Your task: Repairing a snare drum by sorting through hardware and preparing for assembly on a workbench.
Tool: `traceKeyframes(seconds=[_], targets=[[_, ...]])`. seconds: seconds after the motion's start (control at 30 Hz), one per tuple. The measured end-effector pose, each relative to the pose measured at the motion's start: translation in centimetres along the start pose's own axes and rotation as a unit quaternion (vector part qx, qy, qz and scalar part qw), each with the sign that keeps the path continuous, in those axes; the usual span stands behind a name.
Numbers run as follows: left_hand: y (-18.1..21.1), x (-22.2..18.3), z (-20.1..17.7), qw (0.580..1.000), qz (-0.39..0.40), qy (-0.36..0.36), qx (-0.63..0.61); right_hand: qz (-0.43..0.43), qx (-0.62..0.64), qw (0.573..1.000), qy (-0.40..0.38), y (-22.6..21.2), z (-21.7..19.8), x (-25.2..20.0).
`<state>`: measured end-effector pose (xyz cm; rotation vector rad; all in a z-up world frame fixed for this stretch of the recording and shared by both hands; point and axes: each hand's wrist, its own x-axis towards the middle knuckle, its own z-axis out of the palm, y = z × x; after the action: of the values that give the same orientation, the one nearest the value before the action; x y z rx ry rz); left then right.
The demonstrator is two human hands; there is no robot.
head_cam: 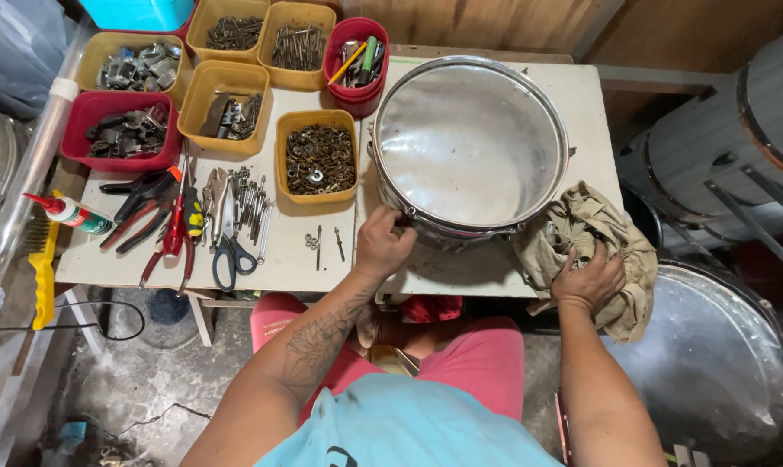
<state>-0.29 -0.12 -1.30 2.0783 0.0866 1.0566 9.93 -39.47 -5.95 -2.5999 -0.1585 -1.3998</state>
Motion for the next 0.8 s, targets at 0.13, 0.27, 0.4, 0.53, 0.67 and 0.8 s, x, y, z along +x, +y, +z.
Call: traceKeyframes(seconds=[0.13,0.27,0.4,0.53,0.67,0.8], targets=[[0.5,0.5,-1.2,1.000,-0.006,0.001,-0.019,-0.005,-0.003,1.000,-0.001,0.0,-0.1,0.1],[1.6,0.3,-1.3,1.000,-0.009,-0.011,-0.009,-0.001,-0.009,1.000,0.000,-0.1,-0.3,0.1],[3.2,1.5,-2.7,1.000,0.001,-0.021,0.002,-0.001,0.004,1.000,-0.011,-0.3,-0.7,0.2],[2.4,1.1,-2.2,0.999,-0.007,-0.033,-0.010,0.002,0.000,1.000,-0.010,-0.4,-0.5,0.2],[1.9,0.8,-2.1,0.999,0.006,-0.037,0.016,0.004,-0.003,1.000,-0.012,-0.1,-0.1,-0.2],[1.6,1.0,-2.2,0.999,0.003,-0.042,0.010,-0.004,-0.001,0.999,-0.037,0.1,-0.5,0.1]])
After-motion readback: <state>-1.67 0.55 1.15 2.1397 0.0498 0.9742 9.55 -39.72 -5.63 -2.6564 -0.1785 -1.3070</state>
